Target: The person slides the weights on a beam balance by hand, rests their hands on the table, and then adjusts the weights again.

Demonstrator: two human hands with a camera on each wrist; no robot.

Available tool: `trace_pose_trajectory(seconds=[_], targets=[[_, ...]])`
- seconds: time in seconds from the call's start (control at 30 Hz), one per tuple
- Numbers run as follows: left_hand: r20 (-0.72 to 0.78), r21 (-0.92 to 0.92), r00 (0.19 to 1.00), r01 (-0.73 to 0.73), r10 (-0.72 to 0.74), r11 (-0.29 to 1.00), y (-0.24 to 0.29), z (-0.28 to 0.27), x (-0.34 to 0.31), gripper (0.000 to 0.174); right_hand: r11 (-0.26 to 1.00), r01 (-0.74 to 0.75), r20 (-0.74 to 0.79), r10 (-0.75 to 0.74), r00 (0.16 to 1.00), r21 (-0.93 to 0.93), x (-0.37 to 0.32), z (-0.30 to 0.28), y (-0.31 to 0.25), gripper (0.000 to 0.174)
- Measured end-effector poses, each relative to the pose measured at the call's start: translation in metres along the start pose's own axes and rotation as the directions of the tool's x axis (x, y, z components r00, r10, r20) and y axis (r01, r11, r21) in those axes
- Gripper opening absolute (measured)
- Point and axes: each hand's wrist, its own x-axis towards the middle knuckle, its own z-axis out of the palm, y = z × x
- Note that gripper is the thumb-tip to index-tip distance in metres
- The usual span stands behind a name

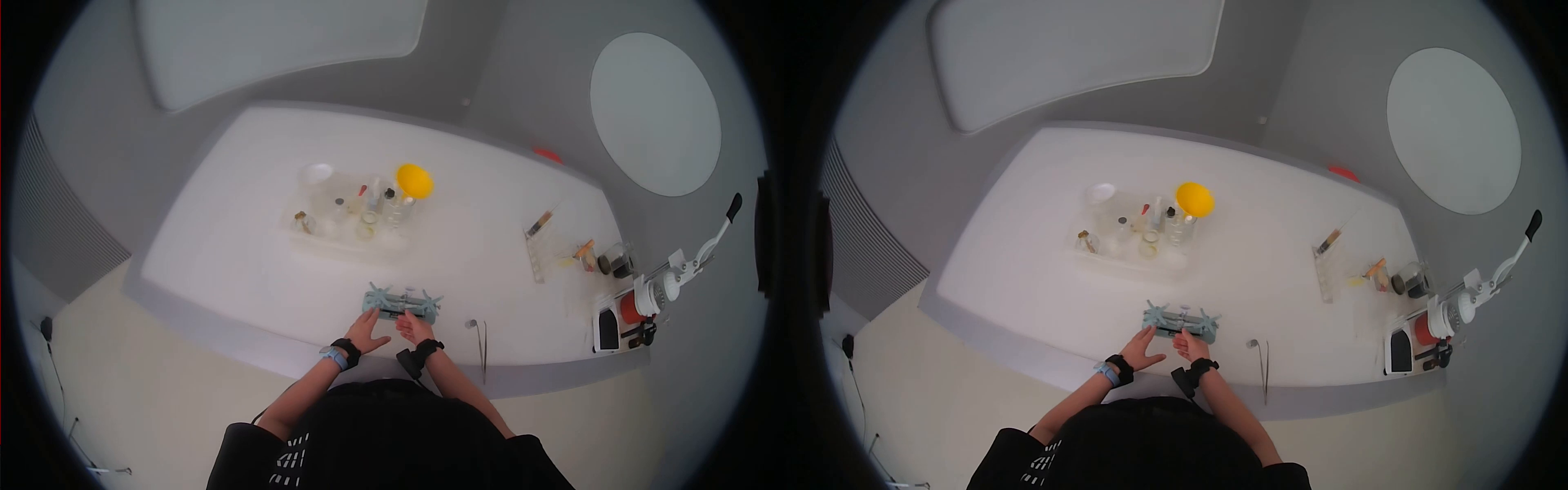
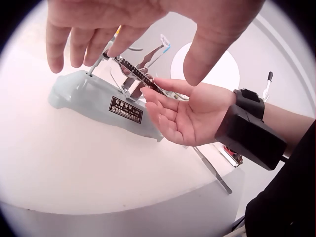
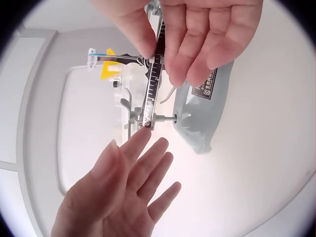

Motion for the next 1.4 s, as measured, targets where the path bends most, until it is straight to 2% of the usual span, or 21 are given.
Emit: trace_pose_trajectory(seconds=[0.27,0.33,0.53,0.73,1.4], targets=[[-0.027,-0.037,1.0,-0.013,0.012,0.999,-0.008,0.002,0.002,0.076,0.999,0.011,0.0,-0.011,1.0,0.03,0.003,0.0,0.002,0.041],[0.001,0.034,1.0,0.005,-0.005,0.999,-0.007,0.001,0.003,0.077,0.997,0.014,0.029,-0.016,0.999,0.069,0.003,0.0,0.002,0.039],[0.034,0.072,0.999,0.01,-0.012,0.997,-0.011,0.0,0.005,0.08,0.997,0.007,0.015,-0.008,1.0,0.083,-0.001,0.002,-0.001,0.037],[0.0,0.04,1.0,-0.014,0.014,0.999,-0.012,0.001,0.004,0.078,0.996,-0.006,0.001,0.006,1.0,0.088,-0.001,0.003,-0.001,0.037],[-0.004,0.114,1.0,-0.03,0.03,0.993,-0.003,-0.005,-0.003,0.077,0.999,0.002,0.016,-0.002,1.0,0.053,-0.006,0.012,0.005,0.038]])
